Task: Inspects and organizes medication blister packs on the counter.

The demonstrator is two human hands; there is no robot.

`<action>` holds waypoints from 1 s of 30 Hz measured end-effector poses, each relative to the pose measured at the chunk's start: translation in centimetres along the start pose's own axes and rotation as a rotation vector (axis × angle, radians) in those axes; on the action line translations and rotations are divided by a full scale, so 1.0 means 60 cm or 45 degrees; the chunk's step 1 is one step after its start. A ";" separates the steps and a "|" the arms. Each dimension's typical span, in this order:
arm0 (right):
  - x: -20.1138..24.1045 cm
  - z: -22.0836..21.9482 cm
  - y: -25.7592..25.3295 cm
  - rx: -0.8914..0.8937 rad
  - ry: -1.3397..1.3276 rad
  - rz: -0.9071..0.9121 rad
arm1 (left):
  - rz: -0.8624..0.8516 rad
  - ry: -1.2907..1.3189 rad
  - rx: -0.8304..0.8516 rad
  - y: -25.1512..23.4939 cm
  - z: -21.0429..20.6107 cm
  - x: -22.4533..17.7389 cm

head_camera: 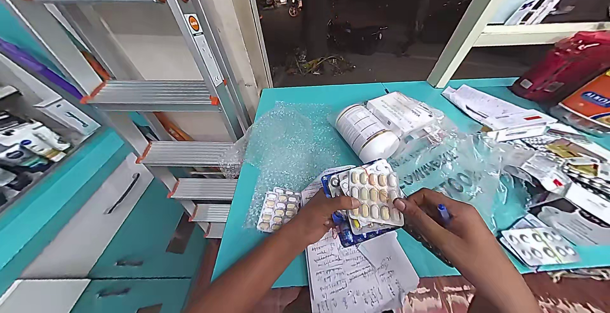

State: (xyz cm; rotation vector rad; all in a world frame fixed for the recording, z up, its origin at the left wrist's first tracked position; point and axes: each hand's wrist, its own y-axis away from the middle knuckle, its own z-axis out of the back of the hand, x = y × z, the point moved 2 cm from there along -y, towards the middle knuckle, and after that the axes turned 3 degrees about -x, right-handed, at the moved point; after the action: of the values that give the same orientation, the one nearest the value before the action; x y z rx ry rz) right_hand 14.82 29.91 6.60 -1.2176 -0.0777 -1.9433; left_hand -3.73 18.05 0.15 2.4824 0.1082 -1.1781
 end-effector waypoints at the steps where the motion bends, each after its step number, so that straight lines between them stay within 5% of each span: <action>1: -0.001 0.002 -0.002 0.036 0.053 0.004 | 0.001 -0.015 0.023 -0.001 0.001 0.004; 14: -0.026 0.028 -0.005 0.539 -0.545 -0.038 | 0.083 -0.144 0.169 -0.001 0.002 0.010; 20: -0.026 0.021 0.005 0.501 -0.241 0.073 | 0.128 -0.187 0.198 -0.006 0.002 0.016; 25: -0.025 0.011 0.001 0.480 -0.262 -0.060 | 0.107 -0.167 0.111 0.001 -0.009 0.010; 30: -0.029 0.027 -0.006 0.144 -0.256 -0.167 | -0.047 -0.415 -0.037 0.002 0.011 -0.031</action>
State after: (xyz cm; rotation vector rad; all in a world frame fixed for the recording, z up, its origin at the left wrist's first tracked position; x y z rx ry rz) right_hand 16.12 31.90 6.27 -1.3570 -0.3750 -1.8938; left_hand -5.42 17.87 1.22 2.2369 0.0805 -1.5662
